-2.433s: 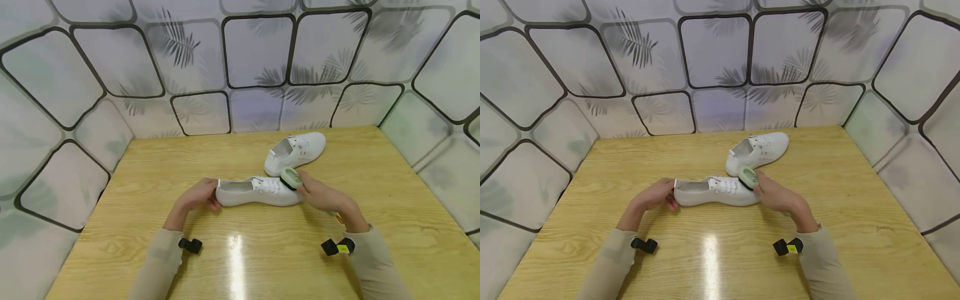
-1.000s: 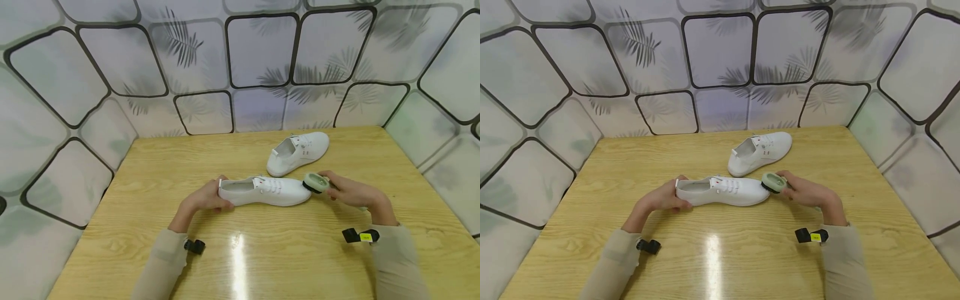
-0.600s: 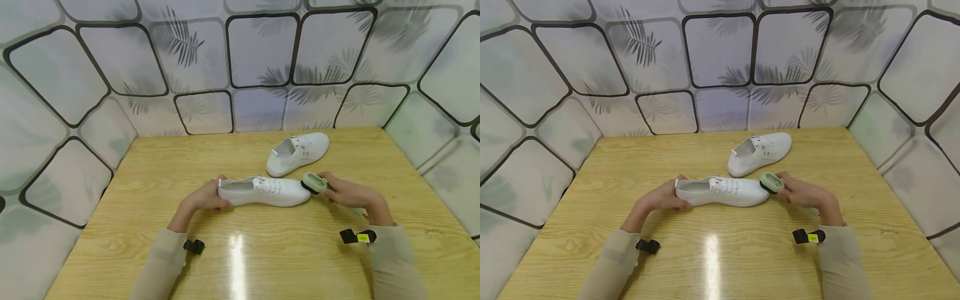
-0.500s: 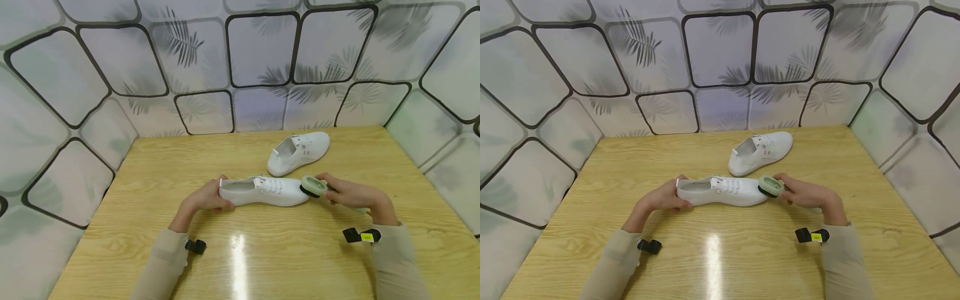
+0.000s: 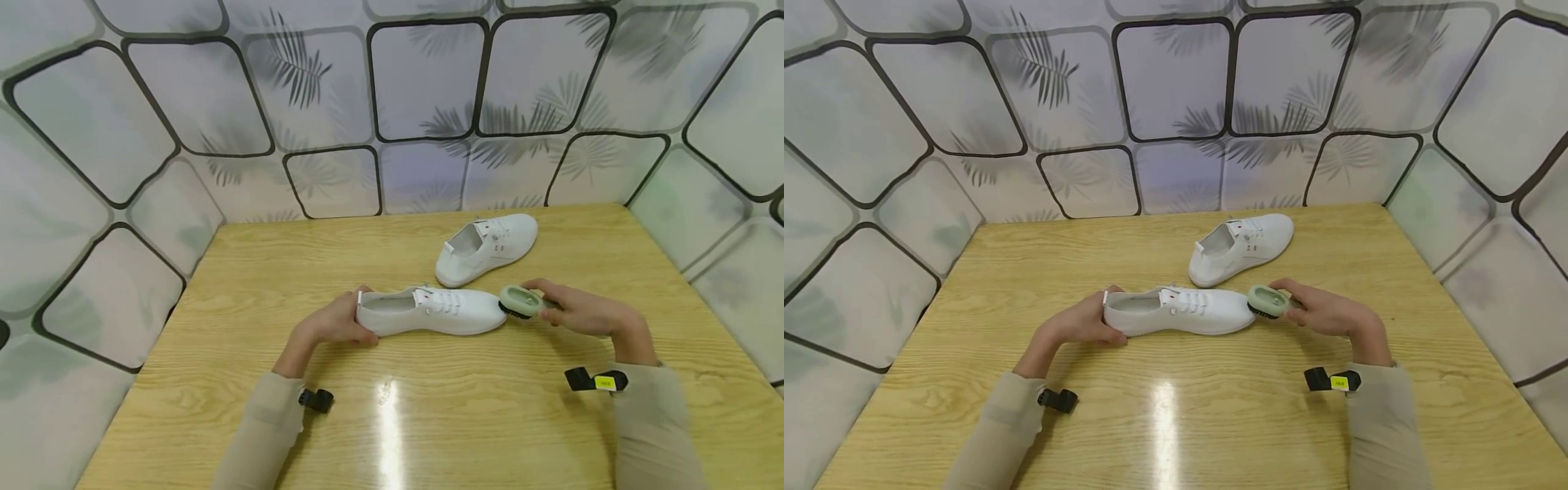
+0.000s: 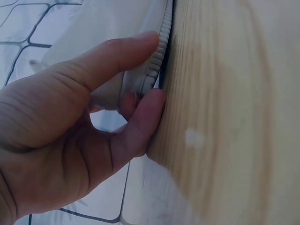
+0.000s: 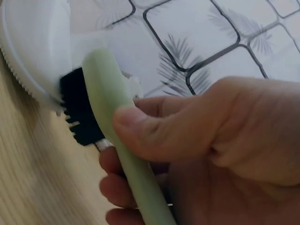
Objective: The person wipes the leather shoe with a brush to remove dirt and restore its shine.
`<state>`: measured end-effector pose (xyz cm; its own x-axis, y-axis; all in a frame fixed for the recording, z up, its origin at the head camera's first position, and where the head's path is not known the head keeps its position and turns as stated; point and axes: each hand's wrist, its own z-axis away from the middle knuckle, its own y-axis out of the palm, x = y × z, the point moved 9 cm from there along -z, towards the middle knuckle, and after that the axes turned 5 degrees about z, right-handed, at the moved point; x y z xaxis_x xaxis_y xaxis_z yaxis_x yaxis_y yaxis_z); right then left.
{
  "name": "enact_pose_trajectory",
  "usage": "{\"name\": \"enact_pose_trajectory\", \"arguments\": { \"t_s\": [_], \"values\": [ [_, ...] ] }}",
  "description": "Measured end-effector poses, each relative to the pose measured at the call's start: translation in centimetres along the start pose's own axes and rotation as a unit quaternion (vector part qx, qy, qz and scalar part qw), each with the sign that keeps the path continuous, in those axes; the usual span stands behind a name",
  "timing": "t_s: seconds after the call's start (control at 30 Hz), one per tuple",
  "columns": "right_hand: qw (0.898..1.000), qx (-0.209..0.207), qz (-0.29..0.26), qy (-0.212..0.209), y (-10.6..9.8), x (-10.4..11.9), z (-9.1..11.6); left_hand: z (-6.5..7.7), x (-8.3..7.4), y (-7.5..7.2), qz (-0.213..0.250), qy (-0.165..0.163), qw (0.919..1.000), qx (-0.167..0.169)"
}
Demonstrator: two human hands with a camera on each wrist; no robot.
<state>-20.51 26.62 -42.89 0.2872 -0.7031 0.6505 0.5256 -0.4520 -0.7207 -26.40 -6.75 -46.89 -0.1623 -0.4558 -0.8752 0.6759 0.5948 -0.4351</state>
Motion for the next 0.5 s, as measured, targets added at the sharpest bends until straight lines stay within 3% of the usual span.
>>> {"name": "enact_pose_trajectory", "arguments": {
  "t_s": [0.17,0.5],
  "values": [
    [1.000,0.005,-0.007,-0.004,0.26,0.29,-0.43,0.24,0.22,0.01,0.001,0.023,0.9992,0.032],
    [0.999,0.013,-0.027,-0.042,0.73,0.53,-0.69,0.63,0.88,-0.17,0.038,0.009,0.9976,0.057]
  ]
}}
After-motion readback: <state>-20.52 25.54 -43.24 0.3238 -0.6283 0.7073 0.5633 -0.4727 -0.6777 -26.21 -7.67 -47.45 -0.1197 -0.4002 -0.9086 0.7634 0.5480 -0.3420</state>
